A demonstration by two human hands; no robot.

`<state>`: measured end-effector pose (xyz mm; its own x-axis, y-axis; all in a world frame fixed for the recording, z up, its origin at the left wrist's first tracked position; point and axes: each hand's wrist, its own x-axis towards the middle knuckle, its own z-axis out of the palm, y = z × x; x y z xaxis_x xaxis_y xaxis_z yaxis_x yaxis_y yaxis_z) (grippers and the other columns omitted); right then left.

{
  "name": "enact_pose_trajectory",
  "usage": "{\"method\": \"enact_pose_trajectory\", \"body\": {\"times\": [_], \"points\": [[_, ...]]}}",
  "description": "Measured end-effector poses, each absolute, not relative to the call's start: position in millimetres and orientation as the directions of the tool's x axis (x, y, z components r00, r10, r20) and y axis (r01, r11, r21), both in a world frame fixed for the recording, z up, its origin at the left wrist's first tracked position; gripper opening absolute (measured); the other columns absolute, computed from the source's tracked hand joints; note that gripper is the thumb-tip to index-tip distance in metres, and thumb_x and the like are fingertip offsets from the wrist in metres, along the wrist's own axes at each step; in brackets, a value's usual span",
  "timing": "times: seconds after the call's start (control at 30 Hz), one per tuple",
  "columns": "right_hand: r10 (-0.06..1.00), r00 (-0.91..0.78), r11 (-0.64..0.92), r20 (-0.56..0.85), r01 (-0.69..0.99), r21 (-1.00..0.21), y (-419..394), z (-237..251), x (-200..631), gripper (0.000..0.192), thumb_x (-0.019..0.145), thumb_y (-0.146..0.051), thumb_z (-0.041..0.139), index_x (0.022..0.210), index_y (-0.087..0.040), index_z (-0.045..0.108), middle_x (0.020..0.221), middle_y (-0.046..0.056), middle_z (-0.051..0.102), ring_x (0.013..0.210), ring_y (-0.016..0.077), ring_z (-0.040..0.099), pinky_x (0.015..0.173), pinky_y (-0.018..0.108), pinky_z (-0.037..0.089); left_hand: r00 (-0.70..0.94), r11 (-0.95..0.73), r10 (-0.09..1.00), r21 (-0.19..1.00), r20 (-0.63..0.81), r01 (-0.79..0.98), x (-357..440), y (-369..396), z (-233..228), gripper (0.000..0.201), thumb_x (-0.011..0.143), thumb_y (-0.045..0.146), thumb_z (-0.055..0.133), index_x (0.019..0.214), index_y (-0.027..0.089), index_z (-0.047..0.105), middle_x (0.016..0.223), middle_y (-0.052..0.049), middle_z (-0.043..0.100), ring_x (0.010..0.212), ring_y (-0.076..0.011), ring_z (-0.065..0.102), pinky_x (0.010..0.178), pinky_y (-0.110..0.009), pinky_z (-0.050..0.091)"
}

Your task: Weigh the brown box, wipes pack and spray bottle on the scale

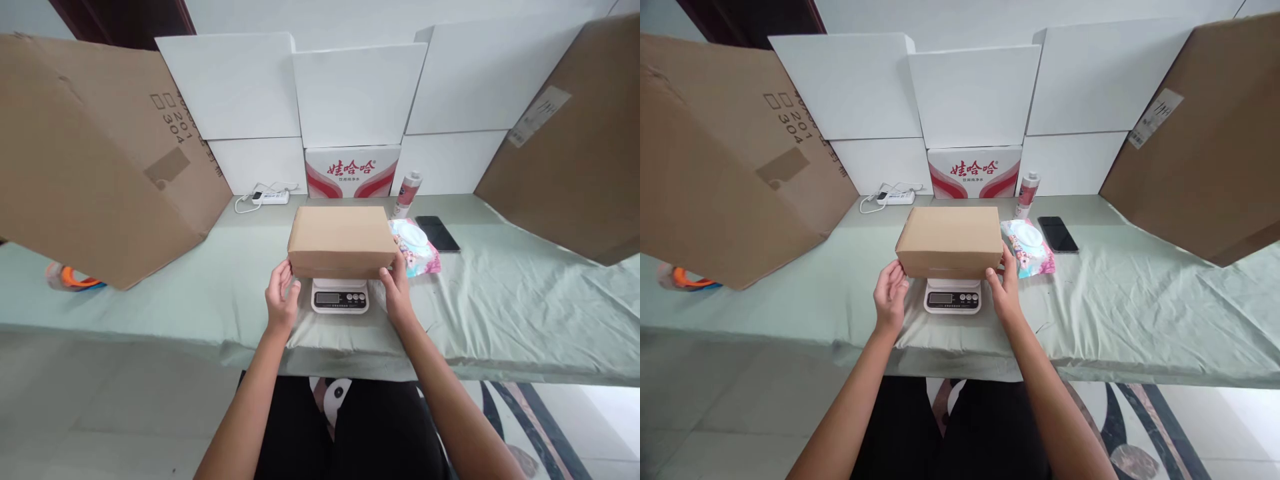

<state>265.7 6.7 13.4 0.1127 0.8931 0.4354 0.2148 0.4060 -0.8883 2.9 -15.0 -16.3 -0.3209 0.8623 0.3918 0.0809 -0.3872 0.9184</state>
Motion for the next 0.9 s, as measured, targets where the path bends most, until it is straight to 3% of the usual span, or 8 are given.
{"method": "enact_pose_trajectory", "body": {"times": [0.17, 0.33, 0.6, 0.77, 0.9], "points": [[0.869, 0.143, 0.437, 0.474, 0.228, -0.870, 5.5, 11.5, 268.6, 0.069, 0.099, -0.064, 0.051, 0.160, -0.029, 0.046, 0.164, 0.012, 0.047, 0.146, 0.0347, 0.049, 0.114, 0.053, 0.049, -0.324, -0.448, 0.820, 0.882, 0.471, 0.149, 4.7, -18.3, -20.7, 0.063, 0.093, 0.056, 0.070, 0.144, 0.020, 0.062, 0.151, -0.019, 0.066, 0.146, -0.0362, 0.059, 0.125, -0.053, 0.047], [0.846, 0.127, 0.488, 0.518, 0.208, -0.848, 2.0, 12.3, 269.4, 0.075, 0.101, -0.062, 0.052, 0.167, -0.033, 0.032, 0.174, 0.009, 0.035, 0.155, 0.0345, 0.043, 0.123, 0.056, 0.042, -0.296, -0.458, 0.828, 0.879, 0.477, 0.136, 6.3, -15.9, -16.9, 0.066, 0.096, 0.053, 0.067, 0.153, 0.022, 0.057, 0.160, -0.016, 0.058, 0.152, -0.0349, 0.052, 0.128, -0.051, 0.044], [0.876, 0.033, 0.470, 0.482, 0.166, -0.867, 1.2, 3.0, 270.8, 0.083, 0.100, -0.062, 0.055, 0.171, -0.038, 0.017, 0.179, 0.007, 0.024, 0.162, 0.0331, 0.034, 0.128, 0.057, 0.037, -0.259, -0.406, 0.872, 0.909, 0.416, 0.094, 5.9, -14.0, -19.4, 0.070, 0.095, 0.056, 0.067, 0.154, 0.019, 0.058, 0.159, -0.015, 0.059, 0.154, -0.0343, 0.049, 0.129, -0.046, 0.043], [0.875, -0.022, 0.479, 0.483, 0.171, -0.861, 18.1, 45.2, 263.3, 0.083, 0.101, -0.066, 0.049, 0.169, -0.037, 0.012, 0.172, 0.011, 0.038, 0.158, 0.0340, 0.040, 0.125, 0.058, 0.041, -0.273, -0.476, 0.841, 0.879, 0.467, 0.037, -1.2, 8.2, 9.7, 0.076, 0.090, 0.059, 0.072, 0.154, 0.020, 0.059, 0.157, -0.015, 0.062, 0.152, -0.0358, 0.052, 0.129, -0.049, 0.043], [0.889, -0.056, 0.457, 0.455, 0.207, -0.865, 80.9, 86.3, 239.3, 0.078, 0.100, -0.073, 0.038, 0.165, -0.037, 0.015, 0.166, 0.011, 0.045, 0.152, 0.0330, 0.048, 0.116, 0.055, 0.050, -0.246, -0.520, 0.828, 0.854, 0.504, 0.001, -15.6, 72.4, 48.9, 0.070, 0.091, 0.052, 0.071, 0.154, 0.024, 0.059, 0.164, -0.006, 0.056, 0.162, -0.0329, 0.037, 0.134, -0.044, 0.032]]}}
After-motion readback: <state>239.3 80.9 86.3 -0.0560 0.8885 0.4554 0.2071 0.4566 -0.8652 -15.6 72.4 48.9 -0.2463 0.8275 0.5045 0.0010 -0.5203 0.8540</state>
